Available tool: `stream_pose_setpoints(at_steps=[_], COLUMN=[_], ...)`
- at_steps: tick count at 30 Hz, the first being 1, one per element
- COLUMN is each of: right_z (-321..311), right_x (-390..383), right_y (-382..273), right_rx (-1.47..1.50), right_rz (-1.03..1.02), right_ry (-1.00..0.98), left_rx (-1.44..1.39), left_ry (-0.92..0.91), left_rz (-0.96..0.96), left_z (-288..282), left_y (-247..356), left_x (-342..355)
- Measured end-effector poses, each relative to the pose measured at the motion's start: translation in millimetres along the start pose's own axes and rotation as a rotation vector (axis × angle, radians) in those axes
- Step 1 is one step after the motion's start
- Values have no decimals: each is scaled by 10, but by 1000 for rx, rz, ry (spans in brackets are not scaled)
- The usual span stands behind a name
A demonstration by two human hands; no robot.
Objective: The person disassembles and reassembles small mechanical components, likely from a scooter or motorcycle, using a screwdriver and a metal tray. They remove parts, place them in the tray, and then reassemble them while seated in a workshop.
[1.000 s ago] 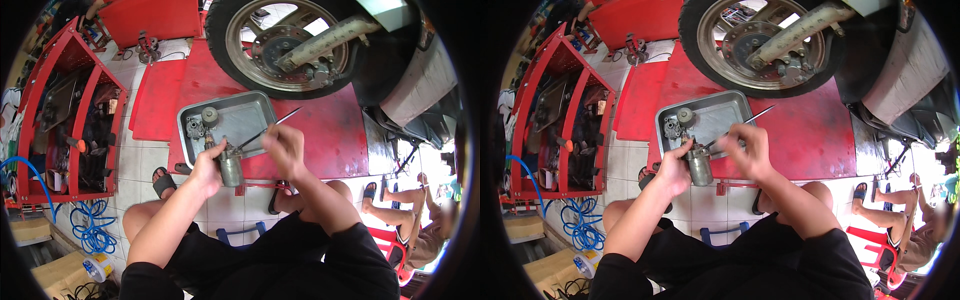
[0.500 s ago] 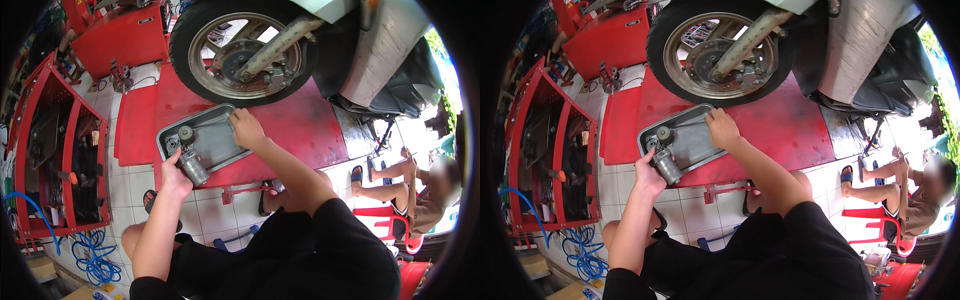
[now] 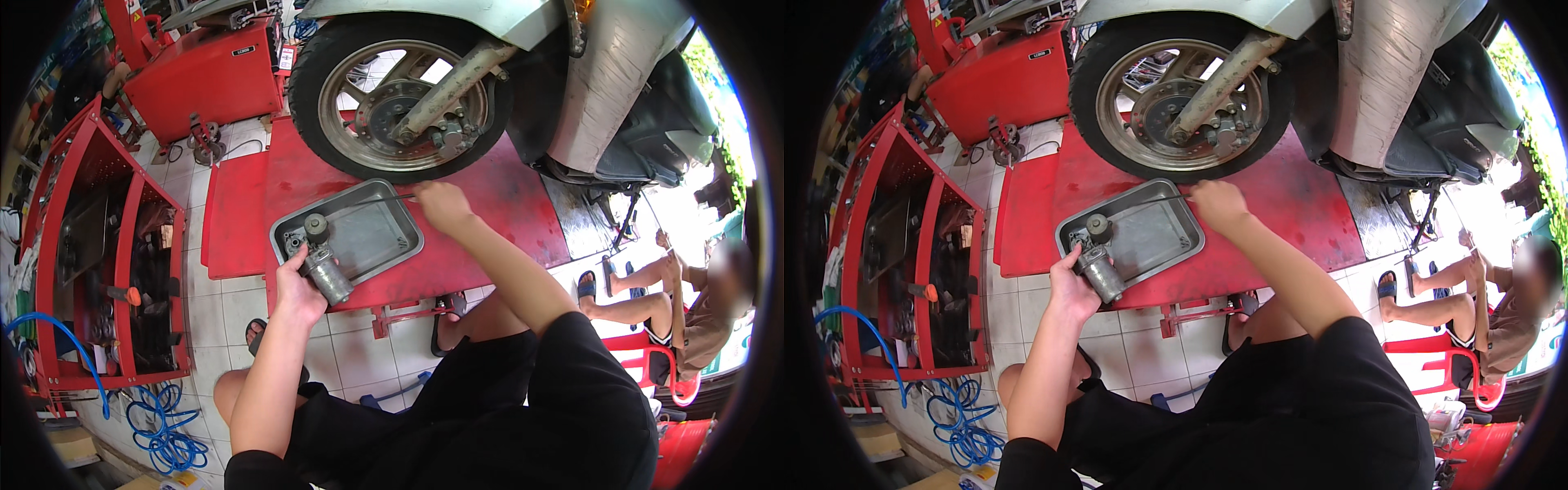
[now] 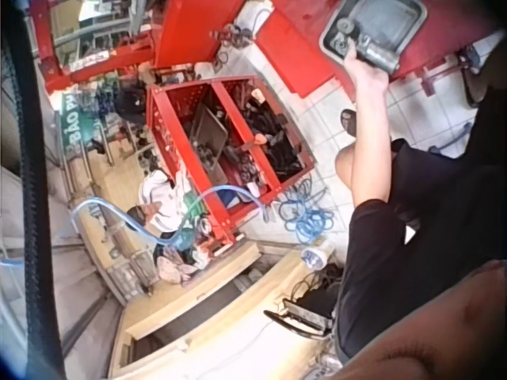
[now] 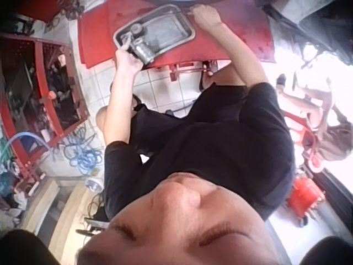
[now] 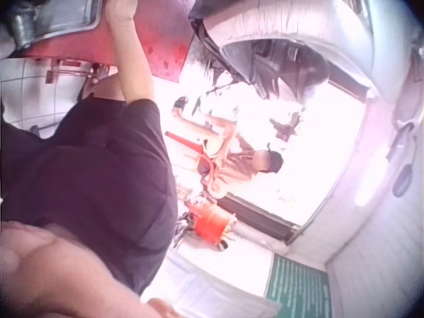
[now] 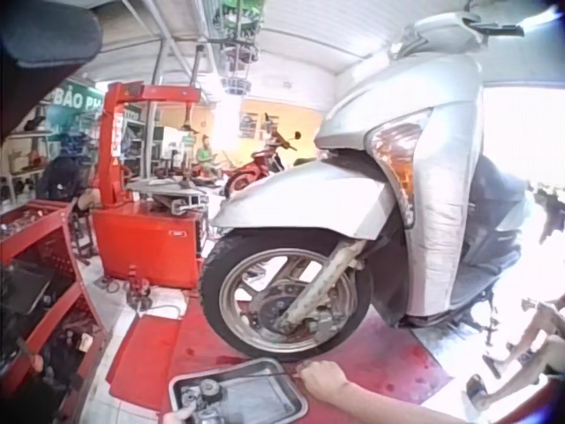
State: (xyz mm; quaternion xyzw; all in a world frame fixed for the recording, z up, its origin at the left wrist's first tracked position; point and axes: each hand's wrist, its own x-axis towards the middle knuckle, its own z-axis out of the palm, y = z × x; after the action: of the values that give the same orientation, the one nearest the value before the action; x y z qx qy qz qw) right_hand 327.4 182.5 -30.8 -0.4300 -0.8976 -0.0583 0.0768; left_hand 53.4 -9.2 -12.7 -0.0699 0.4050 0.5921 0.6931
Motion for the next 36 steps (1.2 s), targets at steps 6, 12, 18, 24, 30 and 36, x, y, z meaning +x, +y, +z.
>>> stream_pose_setpoints(at_steps=[6, 12, 18, 24, 30, 36], right_z=[-989, -1079, -1096, -1164, -1027, -1020], right_x=[-383, -293, -26, -142, -312, -358], right_y=[-35, -224, -602, -948, -977, -982], right_rx=[460, 819, 1502, 1664, 1499, 1317], right_rz=[229, 157, 178, 101, -143, -242], right_ry=[-119, -4, 216, 225, 275, 356], left_rx=[-49, -10, 3, 42, 132, 106], left_ry=[-82, -116, -97, -31, 14, -11], left_rz=[-34, -14, -3, -14, 6, 3], left_z=[-26, 32, 80, -69, -41, 20], left_y=[-17, -14, -12, -36, -116, -131], left_x=[44, -12, 22, 58, 47, -20])
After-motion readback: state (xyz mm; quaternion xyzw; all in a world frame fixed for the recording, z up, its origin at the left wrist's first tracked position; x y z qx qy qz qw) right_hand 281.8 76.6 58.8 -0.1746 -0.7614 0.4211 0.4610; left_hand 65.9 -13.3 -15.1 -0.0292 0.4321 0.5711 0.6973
